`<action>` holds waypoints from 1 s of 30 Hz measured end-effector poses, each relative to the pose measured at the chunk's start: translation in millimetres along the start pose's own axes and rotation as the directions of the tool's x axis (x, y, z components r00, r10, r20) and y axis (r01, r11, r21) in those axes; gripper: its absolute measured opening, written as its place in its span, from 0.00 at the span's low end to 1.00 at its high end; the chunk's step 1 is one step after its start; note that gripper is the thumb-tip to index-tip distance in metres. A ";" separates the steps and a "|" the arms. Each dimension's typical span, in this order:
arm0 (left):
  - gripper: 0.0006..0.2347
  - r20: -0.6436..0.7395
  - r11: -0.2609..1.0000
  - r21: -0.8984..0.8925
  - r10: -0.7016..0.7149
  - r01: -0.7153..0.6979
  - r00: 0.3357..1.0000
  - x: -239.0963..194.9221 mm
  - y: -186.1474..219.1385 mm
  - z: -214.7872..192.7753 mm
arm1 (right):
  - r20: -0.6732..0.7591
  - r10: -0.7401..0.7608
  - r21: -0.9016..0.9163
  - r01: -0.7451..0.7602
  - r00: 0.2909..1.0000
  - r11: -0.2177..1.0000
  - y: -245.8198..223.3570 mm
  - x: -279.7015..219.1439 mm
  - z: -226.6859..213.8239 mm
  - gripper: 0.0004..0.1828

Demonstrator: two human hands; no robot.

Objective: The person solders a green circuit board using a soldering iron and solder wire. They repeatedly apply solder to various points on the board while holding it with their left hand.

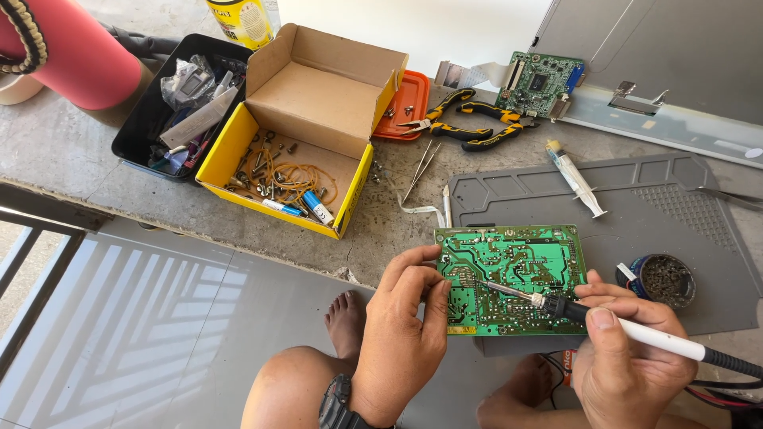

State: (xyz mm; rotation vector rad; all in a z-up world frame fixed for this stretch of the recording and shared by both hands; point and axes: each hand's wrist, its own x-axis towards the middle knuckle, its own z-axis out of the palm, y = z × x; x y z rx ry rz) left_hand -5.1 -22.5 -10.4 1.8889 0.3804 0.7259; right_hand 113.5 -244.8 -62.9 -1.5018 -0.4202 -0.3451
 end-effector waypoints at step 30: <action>0.03 0.022 1.000 0.023 0.000 -0.001 1.000 -0.8 -2.1 1.9 | 0.002 -0.014 -0.025 0.014 1.000 1.000 0.5 1.1 -0.2 0.08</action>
